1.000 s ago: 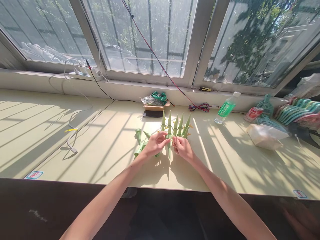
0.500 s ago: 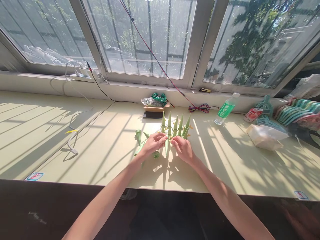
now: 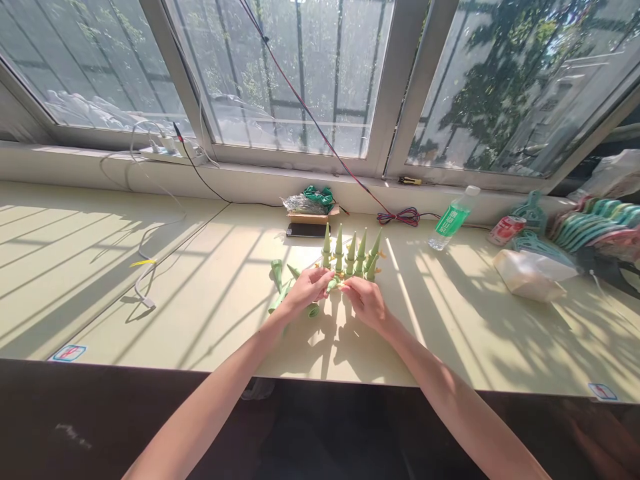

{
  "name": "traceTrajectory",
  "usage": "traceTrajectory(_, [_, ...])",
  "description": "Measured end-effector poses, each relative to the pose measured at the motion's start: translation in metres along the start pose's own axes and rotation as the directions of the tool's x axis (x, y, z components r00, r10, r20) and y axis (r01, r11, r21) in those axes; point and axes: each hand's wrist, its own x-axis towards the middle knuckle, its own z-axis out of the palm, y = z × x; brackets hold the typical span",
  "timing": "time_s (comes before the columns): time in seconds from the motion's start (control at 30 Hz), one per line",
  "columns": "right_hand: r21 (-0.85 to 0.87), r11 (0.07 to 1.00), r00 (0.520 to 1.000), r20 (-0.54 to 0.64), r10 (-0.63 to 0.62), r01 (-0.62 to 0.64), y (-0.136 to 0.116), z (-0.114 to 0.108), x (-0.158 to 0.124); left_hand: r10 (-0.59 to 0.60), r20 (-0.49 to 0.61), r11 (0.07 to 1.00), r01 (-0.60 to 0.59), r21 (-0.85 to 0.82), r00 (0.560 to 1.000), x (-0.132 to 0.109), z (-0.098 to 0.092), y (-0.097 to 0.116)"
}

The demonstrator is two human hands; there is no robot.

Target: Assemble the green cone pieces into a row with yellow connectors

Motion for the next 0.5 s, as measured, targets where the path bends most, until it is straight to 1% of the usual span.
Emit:
traceTrajectory(0.13, [0.058,0.994,0.996,-0.005,0.09,-0.09,-0.005,0.003,0.0,0.055,0.004,0.995,-0.055,0.082,0.998,-0.002,0.0,0.002])
traceTrajectory(0.2, [0.096,0.981,0.986,-0.006,0.167,-0.166,-0.007,0.004,-0.001,0.1,0.015,0.986,-0.101,0.131,0.995,-0.002,0.0,0.001])
traceTrajectory(0.27, [0.152,0.954,0.965,0.002,0.261,-0.258,-0.009,0.006,-0.001,0.156,0.037,0.973,-0.16,0.168,0.987,-0.001,0.0,-0.001])
traceTrajectory(0.37, [0.282,0.873,0.916,0.063,0.397,-0.398,-0.008,0.009,0.001,0.235,0.056,0.948,-0.242,0.208,0.97,-0.001,-0.001,-0.006])
traceTrajectory(0.5, [0.469,0.686,0.827,0.229,0.513,-0.555,-0.002,0.011,0.004,0.301,0.078,0.901,-0.31,0.303,0.95,0.0,-0.001,-0.011])
